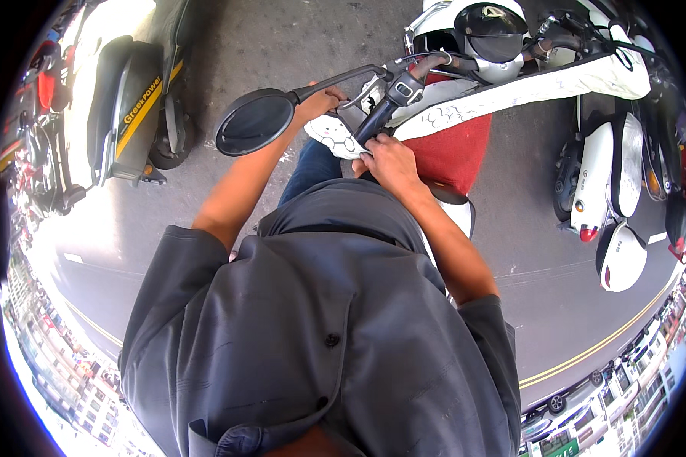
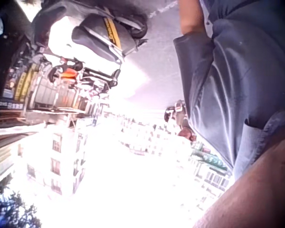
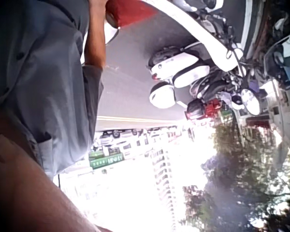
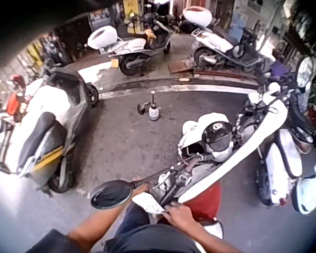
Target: The person attaches a fabric sun shield to the handlebars and front of a scooter, using elastic loops to secure it to the mirrors and brake levers.
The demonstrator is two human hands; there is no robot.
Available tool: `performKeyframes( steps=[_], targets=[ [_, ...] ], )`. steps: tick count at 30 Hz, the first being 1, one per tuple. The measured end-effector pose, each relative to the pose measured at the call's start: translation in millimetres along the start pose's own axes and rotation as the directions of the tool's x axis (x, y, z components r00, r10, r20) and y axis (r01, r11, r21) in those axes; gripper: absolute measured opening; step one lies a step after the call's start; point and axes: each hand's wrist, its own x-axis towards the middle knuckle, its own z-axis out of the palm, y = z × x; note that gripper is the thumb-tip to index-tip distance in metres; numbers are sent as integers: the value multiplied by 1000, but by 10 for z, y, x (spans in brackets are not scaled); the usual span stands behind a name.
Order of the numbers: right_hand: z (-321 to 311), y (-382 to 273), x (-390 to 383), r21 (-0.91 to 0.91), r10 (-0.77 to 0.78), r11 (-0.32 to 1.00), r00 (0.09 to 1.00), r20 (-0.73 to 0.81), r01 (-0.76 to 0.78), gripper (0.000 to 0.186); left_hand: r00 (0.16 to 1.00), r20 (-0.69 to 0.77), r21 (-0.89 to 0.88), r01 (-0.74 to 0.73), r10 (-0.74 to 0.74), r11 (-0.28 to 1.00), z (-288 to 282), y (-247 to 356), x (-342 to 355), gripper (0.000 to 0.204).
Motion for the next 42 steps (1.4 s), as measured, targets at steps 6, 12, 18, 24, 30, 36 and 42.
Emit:
performKeyframes(
  steps=[6, 12, 18, 24, 30, 36, 42],
  targets=[
    [-313, -184, -57, 163, 84, 985, 989, -123, -64, 19, 959, 97, 160, -279, 267, 947, -187, 618, -119, 26],
    [-558, -193, 33, 313, 367, 902, 909, -196, -297, 24, 949, 191, -22, -250, 249, 968, -215, 1237, 239, 23],
    [-448, -375, -94, 626, 521, 700, 845, -119, -343, 12, 694, 46, 278, -699, 718, 659, -238, 1162, -162, 24],
    [-226, -344, -17, 843, 634, 455, 769, -81, -287, 12, 766, 414, 163, -594, 492, 787, -224, 786, -421, 33],
    [-78, -142, -78, 923, 789, 284, 610, -72, -259, 19, 655, 635, 162, -631, 409, 759, -385, 779, -254, 39],
    [172, -23, 214, 756, 745, 516, 647, -164, -403, 36, 514, 753, 145, -738, 411, 659, -212, 869, -149, 23],
    [73, 110, 212, 697, 656, 612, 732, -184, -374, 55, 496, 655, 16, -764, 570, 645, -248, 993, -388, 18]
  ],
)
